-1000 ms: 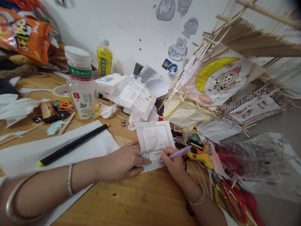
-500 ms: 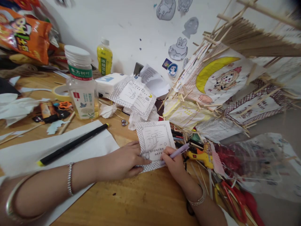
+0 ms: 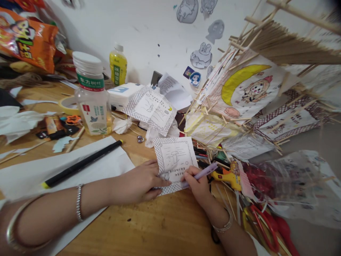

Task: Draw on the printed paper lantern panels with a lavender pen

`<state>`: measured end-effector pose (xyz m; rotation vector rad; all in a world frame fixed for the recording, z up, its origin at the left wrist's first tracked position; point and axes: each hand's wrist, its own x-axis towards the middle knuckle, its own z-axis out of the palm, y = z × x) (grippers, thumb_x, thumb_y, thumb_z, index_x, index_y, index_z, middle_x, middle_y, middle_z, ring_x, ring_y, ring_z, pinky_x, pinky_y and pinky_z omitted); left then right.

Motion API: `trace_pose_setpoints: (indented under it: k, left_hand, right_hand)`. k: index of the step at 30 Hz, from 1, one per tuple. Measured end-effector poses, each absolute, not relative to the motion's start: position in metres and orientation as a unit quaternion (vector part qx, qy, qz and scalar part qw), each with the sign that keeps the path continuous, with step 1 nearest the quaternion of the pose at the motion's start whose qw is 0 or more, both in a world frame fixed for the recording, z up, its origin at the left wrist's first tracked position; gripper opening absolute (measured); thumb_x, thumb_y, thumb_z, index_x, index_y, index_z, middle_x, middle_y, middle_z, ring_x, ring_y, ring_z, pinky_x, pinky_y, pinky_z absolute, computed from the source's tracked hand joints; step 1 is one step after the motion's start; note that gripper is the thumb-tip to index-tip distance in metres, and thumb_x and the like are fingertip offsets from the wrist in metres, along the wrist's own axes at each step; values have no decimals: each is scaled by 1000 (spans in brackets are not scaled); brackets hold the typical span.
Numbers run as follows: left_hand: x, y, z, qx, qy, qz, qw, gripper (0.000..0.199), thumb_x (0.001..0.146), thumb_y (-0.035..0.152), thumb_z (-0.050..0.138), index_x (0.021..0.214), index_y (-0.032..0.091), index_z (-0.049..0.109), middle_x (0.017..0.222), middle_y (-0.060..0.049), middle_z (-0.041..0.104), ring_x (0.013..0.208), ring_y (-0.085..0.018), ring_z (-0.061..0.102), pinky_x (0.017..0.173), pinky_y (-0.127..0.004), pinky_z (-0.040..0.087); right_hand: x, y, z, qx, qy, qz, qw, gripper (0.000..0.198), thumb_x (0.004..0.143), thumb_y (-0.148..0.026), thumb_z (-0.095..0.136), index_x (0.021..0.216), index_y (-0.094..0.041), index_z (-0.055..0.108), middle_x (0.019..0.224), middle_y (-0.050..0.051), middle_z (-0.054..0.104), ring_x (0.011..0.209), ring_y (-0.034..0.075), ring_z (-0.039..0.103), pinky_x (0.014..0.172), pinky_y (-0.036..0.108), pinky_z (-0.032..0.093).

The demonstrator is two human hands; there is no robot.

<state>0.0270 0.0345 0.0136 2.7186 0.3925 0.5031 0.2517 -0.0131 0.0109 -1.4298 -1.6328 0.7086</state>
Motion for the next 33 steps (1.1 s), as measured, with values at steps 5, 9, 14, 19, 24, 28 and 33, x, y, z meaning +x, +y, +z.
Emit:
trace_pose_setpoints:
  k: [5,9,14,19,24,28,33]
  left_hand:
    - [27,34,14,955,143,186,180,43,80,17,59,122,26,64,113,-12,66,104,-31,58,89,-44,45]
    - [27,34,16,954,149,188,182,41,80,17,59,119,26,65,105,-11,68,98,-29,60,87,-43,45]
    - [27,33,18,954,149,180,185,40,80,17,59,119,26,65,106,-11,67,101,-29,59,86,-42,46]
    - [27,33,18,955,153,176,185,40,80,17,59,119,26,65,103,-10,67,98,-29,59,85,-42,46]
    - [26,34,18,955,150,178,186,39,82,19,58,120,26,64,108,-10,66,99,-29,60,86,-41,46]
    - [27,34,18,955,149,180,183,40,81,18,58,120,26,64,111,-11,66,101,-29,59,87,-41,46]
    - [26,33,18,956,150,180,177,39,80,18,58,118,26,65,107,-11,67,98,-29,60,84,-41,47]
  right_hand:
    - [251,-16,9,-523,-704,281,391,32,79,-25,49,50,-22,36,47,-6,37,46,11,40,46,24,30]
    - [251,-17,7,-504,-723,274,384,33,80,-22,49,50,-22,34,49,-6,36,47,10,38,46,24,29]
    - [251,-18,9,-498,-732,277,374,34,81,-20,48,51,-22,32,49,-6,35,47,10,37,46,24,28]
    - [251,-16,9,-495,-740,278,362,33,81,-20,48,52,-22,32,50,-6,35,48,11,36,47,24,28]
    - [252,-17,7,-501,-730,279,372,32,80,-21,48,52,-22,33,50,-6,36,48,11,36,47,24,28]
    - [251,-17,8,-516,-714,280,382,31,79,-22,48,52,-22,33,49,-6,37,48,11,38,47,24,30]
    - [249,-15,10,-534,-696,287,385,29,77,-23,47,51,-23,34,48,-6,38,47,11,39,46,24,30]
